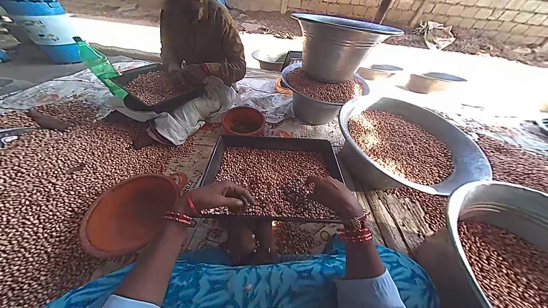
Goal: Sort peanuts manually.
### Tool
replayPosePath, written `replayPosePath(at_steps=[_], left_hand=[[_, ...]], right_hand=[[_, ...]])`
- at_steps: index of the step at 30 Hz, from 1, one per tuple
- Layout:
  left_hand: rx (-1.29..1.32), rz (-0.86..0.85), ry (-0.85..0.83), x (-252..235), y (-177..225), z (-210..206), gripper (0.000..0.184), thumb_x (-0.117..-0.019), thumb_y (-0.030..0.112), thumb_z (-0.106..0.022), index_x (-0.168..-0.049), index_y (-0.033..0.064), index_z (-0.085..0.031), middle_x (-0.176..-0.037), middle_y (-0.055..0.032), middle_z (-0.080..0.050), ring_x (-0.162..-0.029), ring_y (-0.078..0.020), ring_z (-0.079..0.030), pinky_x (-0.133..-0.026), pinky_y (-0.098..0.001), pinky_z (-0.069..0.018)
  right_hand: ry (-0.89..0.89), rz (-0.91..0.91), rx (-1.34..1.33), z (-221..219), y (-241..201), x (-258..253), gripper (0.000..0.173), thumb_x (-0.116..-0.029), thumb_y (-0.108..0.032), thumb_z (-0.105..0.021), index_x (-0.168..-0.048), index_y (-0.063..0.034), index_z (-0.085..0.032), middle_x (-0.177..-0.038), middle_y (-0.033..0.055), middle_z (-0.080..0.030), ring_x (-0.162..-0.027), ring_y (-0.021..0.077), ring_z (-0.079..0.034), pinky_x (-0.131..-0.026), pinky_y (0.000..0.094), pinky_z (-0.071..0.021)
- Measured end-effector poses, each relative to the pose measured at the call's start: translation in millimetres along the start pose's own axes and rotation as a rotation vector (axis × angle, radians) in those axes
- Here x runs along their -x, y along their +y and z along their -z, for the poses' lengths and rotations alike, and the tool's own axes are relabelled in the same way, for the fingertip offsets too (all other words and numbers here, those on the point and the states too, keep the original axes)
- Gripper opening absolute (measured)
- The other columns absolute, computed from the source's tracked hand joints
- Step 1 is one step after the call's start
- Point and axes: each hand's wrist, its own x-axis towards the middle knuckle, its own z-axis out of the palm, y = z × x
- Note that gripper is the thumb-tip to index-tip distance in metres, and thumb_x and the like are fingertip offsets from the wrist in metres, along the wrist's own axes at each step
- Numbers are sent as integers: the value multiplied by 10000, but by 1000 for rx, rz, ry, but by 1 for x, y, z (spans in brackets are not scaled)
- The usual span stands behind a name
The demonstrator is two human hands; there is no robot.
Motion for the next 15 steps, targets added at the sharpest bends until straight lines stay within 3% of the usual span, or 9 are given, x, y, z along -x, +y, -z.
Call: replayPosePath(at_steps=[2,4,6,8,11,13,15], left_hand=[[-299,253,172,7,16,3,240,-1023,73,-615,-1256,54,-668,-1083,-70,-721,-839,-144,-704,-788,-316,-589],[-684,659,284,-5,22,-2,332,-1017,154,-651,-1335,56,-654,-1256,-214,-686,-1153,-374,-663,-1015,-552,-489],[-832,862,237,-20,14,-15,453,-980,220,-694,-1371,8,-605,-1355,-288,-612,-1314,-467,-554,-1086,-642,-413],[-837,856,168,-35,11,-29,585,-972,290,-720,-1422,-30,-529,-1379,-300,-588,-1333,-471,-537,-1100,-624,-408],[-693,695,190,-49,6,-41,607,-997,213,-670,-1490,-43,-424,-1397,-313,-564,-1341,-456,-535,-1115,-597,-407],[-449,510,338,-47,-2,-37,571,-1022,172,-645,-1490,-70,-424,-1423,-323,-537,-1362,-437,-514,-1153,-566,-371],[-248,376,507,-43,-9,-31,549,-1023,124,-640,-1496,-55,-427,-1441,-307,-528,-1326,-412,-548,-1125,-527,-418]], right_hand=[[-25,-104,13,2,5,-1,400,-954,-264,-725,-1277,-37,-663,-1172,244,-691,-1128,433,-651,-959,625,-486],[-102,-161,55,-3,0,-5,413,-949,-275,-735,-1261,-14,-663,-1209,249,-673,-1157,428,-642,-962,620,-495],[-165,-153,96,-14,-18,-12,488,-958,-293,-726,-1311,19,-602,-1260,267,-640,-1210,432,-616,-987,609,-486],[-179,-94,91,-30,-43,-21,624,-969,-284,-703,-1458,20,-464,-1310,279,-612,-1256,434,-594,-1019,593,-474],[-64,84,-131,-53,-64,-37,742,-979,-291,-688,-1576,-23,-338,-1335,260,-615,-1258,406,-604,-1055,559,-469],[50,278,-354,-53,-66,-40,612,-986,-247,-690,-1519,-63,-451,-1319,229,-645,-1167,356,-659,-1009,518,-504],[211,447,-520,-41,-63,-30,450,-982,-185,-678,-1402,-53,-583,-1313,145,-670,-1008,209,-723,-882,373,-587]])
